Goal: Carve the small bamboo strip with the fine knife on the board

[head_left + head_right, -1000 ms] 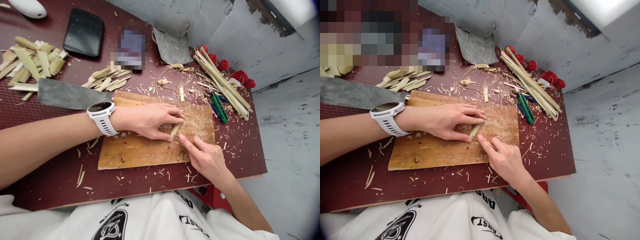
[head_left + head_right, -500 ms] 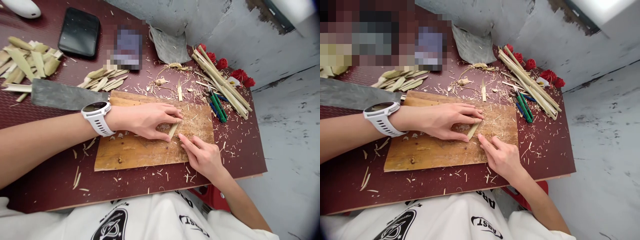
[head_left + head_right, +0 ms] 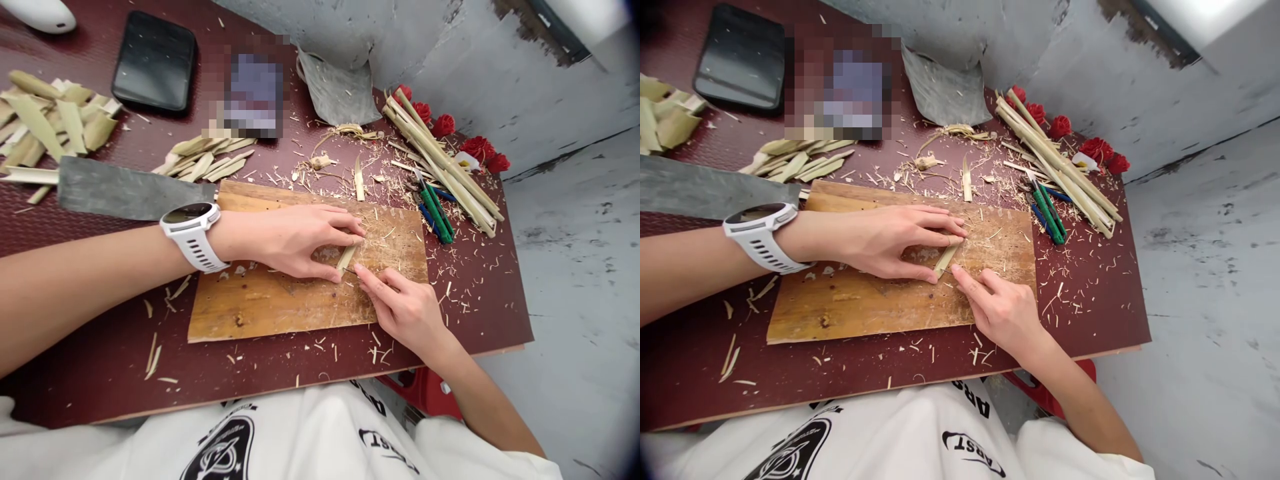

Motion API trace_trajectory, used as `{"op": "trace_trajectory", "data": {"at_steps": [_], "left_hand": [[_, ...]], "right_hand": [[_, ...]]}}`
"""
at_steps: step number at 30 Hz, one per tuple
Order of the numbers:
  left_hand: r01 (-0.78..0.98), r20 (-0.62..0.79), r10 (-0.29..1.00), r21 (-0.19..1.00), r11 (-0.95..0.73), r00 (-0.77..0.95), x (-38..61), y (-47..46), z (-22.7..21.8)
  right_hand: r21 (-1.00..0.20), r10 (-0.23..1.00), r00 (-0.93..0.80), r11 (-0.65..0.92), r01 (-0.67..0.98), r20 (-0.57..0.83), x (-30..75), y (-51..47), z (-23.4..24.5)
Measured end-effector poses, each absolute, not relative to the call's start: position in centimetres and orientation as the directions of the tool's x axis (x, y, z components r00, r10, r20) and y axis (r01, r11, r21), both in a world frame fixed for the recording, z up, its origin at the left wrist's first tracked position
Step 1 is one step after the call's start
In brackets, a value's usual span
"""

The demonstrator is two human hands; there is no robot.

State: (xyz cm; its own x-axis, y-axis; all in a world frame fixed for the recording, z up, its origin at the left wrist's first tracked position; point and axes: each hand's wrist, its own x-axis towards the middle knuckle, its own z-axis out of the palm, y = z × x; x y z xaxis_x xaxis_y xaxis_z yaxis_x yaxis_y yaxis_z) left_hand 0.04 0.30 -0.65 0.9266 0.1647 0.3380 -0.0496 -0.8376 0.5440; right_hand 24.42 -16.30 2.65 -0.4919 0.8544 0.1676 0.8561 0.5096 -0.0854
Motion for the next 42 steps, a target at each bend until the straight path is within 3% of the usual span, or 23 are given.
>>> {"op": "trace_trajectory", "data": {"at_steps": [6,13,32,42], "left_hand": [[-0.046,0.339,0.172,0.551,-0.833,0.925,-0.1,0.3,-0.5],[-0.052,0.342,0.166,0.547,-0.836,0.925,0.0,0.2,-0.6],[0.003,0.277,0.169,0.514,-0.858,0.946,-0.1,0.1,0.2],[0.152,0.147,0.226,0.397,-0.905,0.963,-0.3,-1.3,1.6]], "right_hand": [[-0.04,0.848,-0.507,0.519,0.854,0.154,24.4,-16.2,3.0],[0.135,0.804,-0.582,0.567,0.813,0.122,24.0,-16.1,3.9],[0.174,0.789,-0.59,0.566,0.806,0.17,24.0,-16.6,2.9],[0.202,0.8,-0.581,0.55,0.81,0.151,24.1,-16.8,2.8]]}}
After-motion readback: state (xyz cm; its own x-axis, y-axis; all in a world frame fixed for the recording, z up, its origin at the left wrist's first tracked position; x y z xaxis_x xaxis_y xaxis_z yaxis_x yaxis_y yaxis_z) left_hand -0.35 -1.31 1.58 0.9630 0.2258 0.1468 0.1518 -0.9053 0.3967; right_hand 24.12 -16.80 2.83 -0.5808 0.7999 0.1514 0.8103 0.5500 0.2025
